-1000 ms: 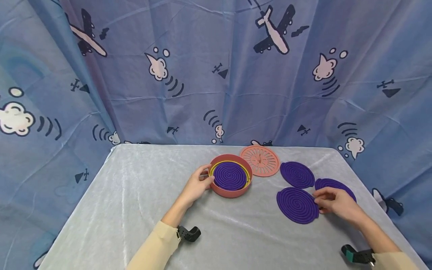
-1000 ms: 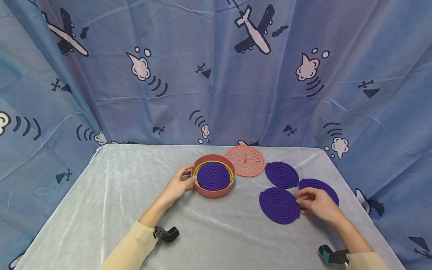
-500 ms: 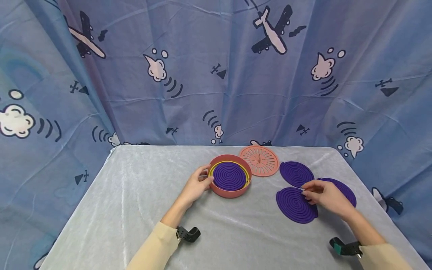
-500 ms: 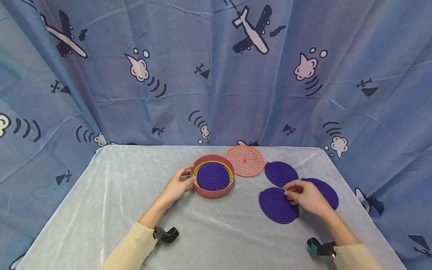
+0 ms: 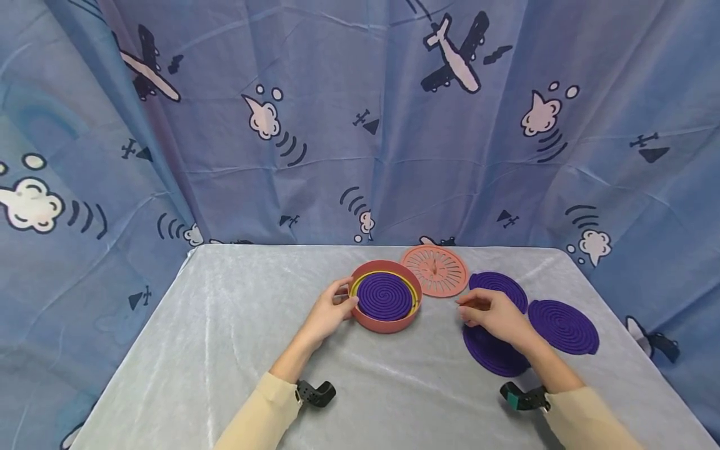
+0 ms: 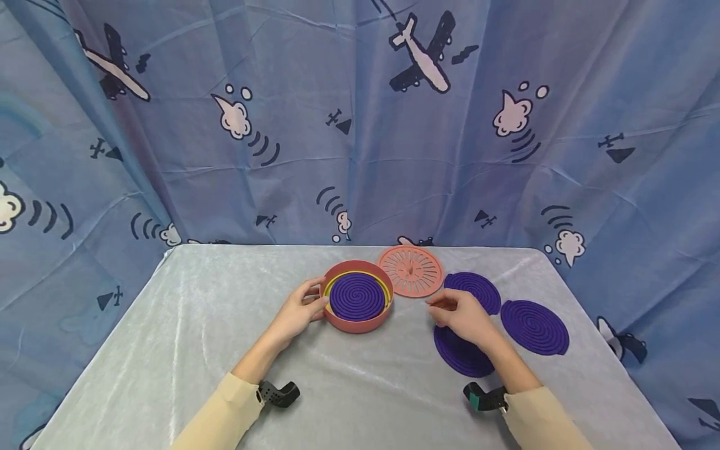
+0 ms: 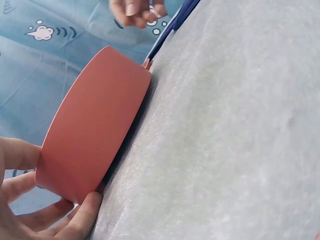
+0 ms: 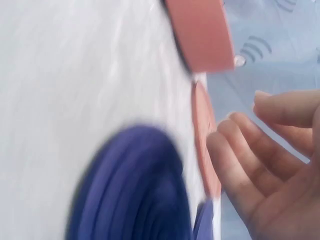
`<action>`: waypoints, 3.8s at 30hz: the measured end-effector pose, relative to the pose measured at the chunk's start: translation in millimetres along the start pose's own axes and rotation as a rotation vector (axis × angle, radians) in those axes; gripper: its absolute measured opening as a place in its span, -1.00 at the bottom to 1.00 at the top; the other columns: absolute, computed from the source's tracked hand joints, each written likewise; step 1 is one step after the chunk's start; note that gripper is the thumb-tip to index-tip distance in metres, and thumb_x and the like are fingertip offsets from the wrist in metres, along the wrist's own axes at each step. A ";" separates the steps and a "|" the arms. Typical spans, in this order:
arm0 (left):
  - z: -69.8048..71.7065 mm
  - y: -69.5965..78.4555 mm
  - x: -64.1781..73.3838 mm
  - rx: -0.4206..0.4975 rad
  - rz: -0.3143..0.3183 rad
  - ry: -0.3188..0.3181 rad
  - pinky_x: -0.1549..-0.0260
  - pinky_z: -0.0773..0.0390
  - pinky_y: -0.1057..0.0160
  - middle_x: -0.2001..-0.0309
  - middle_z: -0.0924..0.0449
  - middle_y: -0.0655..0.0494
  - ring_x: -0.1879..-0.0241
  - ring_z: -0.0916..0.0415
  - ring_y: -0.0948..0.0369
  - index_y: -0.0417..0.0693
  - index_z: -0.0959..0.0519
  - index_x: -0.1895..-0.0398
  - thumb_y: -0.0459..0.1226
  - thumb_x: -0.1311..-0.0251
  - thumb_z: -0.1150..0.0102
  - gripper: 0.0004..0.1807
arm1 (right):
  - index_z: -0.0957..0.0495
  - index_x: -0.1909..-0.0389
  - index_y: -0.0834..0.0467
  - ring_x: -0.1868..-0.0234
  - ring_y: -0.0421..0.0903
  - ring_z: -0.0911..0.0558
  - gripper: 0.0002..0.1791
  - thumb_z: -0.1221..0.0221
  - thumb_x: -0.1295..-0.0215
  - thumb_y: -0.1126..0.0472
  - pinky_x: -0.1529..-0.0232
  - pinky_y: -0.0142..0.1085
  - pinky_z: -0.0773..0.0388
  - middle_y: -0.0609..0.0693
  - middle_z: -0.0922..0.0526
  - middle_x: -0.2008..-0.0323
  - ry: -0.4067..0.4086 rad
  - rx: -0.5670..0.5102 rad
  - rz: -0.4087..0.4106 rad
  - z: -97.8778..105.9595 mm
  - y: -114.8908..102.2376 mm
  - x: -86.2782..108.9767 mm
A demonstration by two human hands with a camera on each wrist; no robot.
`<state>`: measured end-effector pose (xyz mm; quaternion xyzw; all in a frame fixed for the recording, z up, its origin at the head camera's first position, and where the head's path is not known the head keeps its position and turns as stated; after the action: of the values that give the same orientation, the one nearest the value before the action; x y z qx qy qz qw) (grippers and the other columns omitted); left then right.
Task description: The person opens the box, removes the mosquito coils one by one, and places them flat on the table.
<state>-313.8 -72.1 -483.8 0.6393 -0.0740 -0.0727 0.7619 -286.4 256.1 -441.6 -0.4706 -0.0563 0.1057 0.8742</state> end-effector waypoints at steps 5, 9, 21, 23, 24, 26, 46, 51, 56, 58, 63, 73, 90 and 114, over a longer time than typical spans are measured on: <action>-4.5 0.3 -2.9 0.005 -0.006 -0.009 0.04 -0.70 0.15 -0.29 -0.39 -0.23 -0.19 -0.49 -0.07 -0.04 -0.39 -0.45 -0.25 -0.43 -0.19 -0.45 | -0.60 -0.07 0.37 0.24 0.08 -0.71 -0.66 -0.25 -0.44 0.20 0.26 -0.15 -0.71 0.24 -0.71 0.17 0.023 -0.003 0.029 -12.4 -16.6 -9.6; -10.4 2.5 -5.4 0.004 -0.014 -0.027 0.04 -0.69 0.15 -0.30 -0.39 -0.23 -0.20 -0.48 -0.07 -0.04 -0.38 -0.46 -0.24 -0.43 -0.19 -0.44 | -0.62 -0.07 0.34 0.24 0.07 -0.70 -0.67 -0.26 -0.43 0.20 0.29 -0.14 -0.70 0.20 -0.72 0.15 0.058 -0.007 0.056 -17.8 -25.9 -15.9; -11.3 5.1 -2.3 0.030 -0.010 -0.041 0.02 -0.69 0.13 -0.32 -0.35 -0.25 -0.22 -0.46 -0.09 -0.07 -0.36 -0.47 -0.24 -0.43 -0.18 -0.43 | -0.59 -0.14 0.33 0.03 0.13 -0.67 -0.61 -0.28 -0.42 0.18 0.17 -0.27 -0.69 0.22 -0.67 -0.01 0.132 -0.081 0.032 -37.8 -27.0 -30.6; -10.0 4.5 -2.9 0.030 -0.004 -0.038 0.02 -0.69 0.15 -0.32 -0.35 -0.23 -0.23 -0.45 -0.08 -0.04 -0.36 -0.47 -0.24 -0.44 -0.18 -0.43 | -0.59 -0.14 0.32 0.03 0.13 -0.66 -0.61 -0.29 -0.41 0.19 0.18 -0.29 -0.70 0.22 -0.66 -0.01 0.141 -0.101 0.018 -40.5 -23.9 -32.7; -9.1 4.3 -3.1 0.028 -0.003 -0.034 0.01 -0.69 0.15 -0.32 -0.35 -0.22 -0.24 -0.45 -0.08 -0.03 -0.36 -0.47 -0.24 -0.44 -0.18 -0.43 | -0.59 -0.14 0.32 0.03 0.12 -0.67 -0.61 -0.30 -0.40 0.19 0.18 -0.29 -0.71 0.23 -0.66 -0.01 0.143 -0.111 0.013 -42.2 -22.5 -33.9; -6.5 3.7 -3.4 0.023 -0.003 -0.023 0.01 -0.68 0.15 -0.32 -0.35 -0.22 -0.25 -0.45 -0.09 -0.02 -0.37 -0.47 -0.24 -0.44 -0.18 -0.44 | -0.60 -0.14 0.31 0.02 0.12 -0.66 -0.61 -0.31 -0.39 0.21 0.17 -0.27 -0.72 0.23 -0.65 -0.03 0.141 -0.123 0.011 -46.2 -20.5 -37.0; -1.9 -3.8 -0.1 0.029 0.006 -0.017 -0.04 -0.66 0.07 -0.33 -0.34 -0.25 -0.28 -0.42 -0.13 -0.04 -0.35 -0.48 -0.23 -0.45 -0.18 -0.43 | -0.58 -0.16 0.28 -0.04 0.11 -0.63 -0.62 -0.30 -0.40 0.21 0.11 -0.36 -0.64 0.20 -0.62 -0.06 0.112 -0.129 0.007 -60.6 -12.5 -44.0; -1.1 -4.2 -0.1 0.019 0.007 -0.014 -0.03 -0.67 0.11 -0.32 -0.35 -0.25 -0.28 -0.43 -0.12 -0.04 -0.36 -0.47 -0.25 -0.45 -0.16 -0.45 | -0.59 -0.15 0.28 -0.04 0.09 -0.63 -0.62 -0.30 -0.39 0.21 0.11 -0.36 -0.64 0.20 -0.63 -0.05 0.113 -0.130 -0.009 -62.3 -11.2 -45.3; -1.0 -1.9 -1.1 -0.019 -0.014 -0.004 0.01 -0.69 0.14 -0.29 -0.38 -0.24 -0.25 -0.46 -0.10 -0.03 -0.37 -0.47 -0.24 -0.45 -0.16 -0.46 | -0.58 -0.15 0.27 -0.02 0.08 -0.63 -0.63 -0.30 -0.39 0.23 0.13 -0.37 -0.64 0.20 -0.63 -0.06 0.125 -0.130 -0.015 -61.9 -11.4 -45.4; -1.2 -0.9 -1.5 -0.034 -0.025 -0.002 0.03 -0.69 0.15 -0.28 -0.39 -0.24 -0.23 -0.47 -0.09 -0.03 -0.38 -0.46 -0.23 -0.45 -0.16 -0.46 | -0.58 -0.15 0.28 -0.01 0.09 -0.64 -0.63 -0.30 -0.39 0.24 0.14 -0.37 -0.65 0.21 -0.63 -0.05 0.130 -0.137 -0.016 -61.4 -12.0 -44.7; 0.0 1.1 -1.4 -0.053 -0.029 0.002 0.07 -0.70 0.17 -0.25 -0.41 -0.24 -0.21 -0.49 -0.09 -0.05 -0.39 -0.45 -0.26 -0.44 -0.16 -0.46 | -0.58 -0.16 0.29 -0.02 0.09 -0.63 -0.62 -0.30 -0.39 0.24 0.14 -0.37 -0.65 0.21 -0.63 -0.05 0.123 -0.141 -0.005 -62.1 -14.2 -43.6; 8.2 38.4 -6.3 -0.391 -0.097 -0.016 -0.15 -0.55 -0.10 -0.21 -0.54 -0.20 -0.18 -0.54 -0.10 -0.11 -0.46 -0.38 -0.19 -0.44 -0.17 -0.51 | -0.58 -0.15 0.31 0.00 0.10 -0.63 -0.63 -0.30 -0.38 0.25 0.16 -0.39 -0.63 0.24 -0.63 -0.05 0.142 -0.127 0.018 -59.4 -18.0 -41.6; -19.0 79.5 -33.9 -0.511 -0.142 -0.027 -0.14 -0.56 -0.02 -0.14 -0.62 -0.12 -0.11 -0.57 -0.01 -0.15 -0.56 -0.26 -0.17 -0.42 -0.15 -0.58 | -0.59 -0.14 0.30 -0.01 0.10 -0.64 -0.63 -0.31 -0.38 0.24 0.13 -0.40 -0.61 0.25 -0.64 -0.05 0.165 -0.113 0.022 -59.8 -16.1 -42.5; -49.5 57.8 -58.8 -0.630 -0.023 -0.048 -0.33 -0.39 -0.07 -0.30 -0.49 -0.18 -0.34 -0.37 -0.07 -0.22 -0.48 -0.32 -0.21 -0.41 -0.16 -0.52 | -0.59 -0.13 0.30 0.01 0.09 -0.65 -0.63 -0.31 -0.37 0.25 0.09 -0.31 -0.62 0.22 -0.64 -0.05 0.163 -0.078 0.005 -60.9 -22.4 -41.7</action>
<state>-360.2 -2.4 -436.5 0.3707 -0.0586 -0.1158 0.9196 -311.9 184.9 -456.4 -0.5113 0.0120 0.0668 0.8567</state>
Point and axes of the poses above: each hand's wrist, its own x-axis away from the middle knuckle, its own z-axis out of the back of the hand, y = z × x, the point moved 8 cm from there along -x, towards the middle knuckle
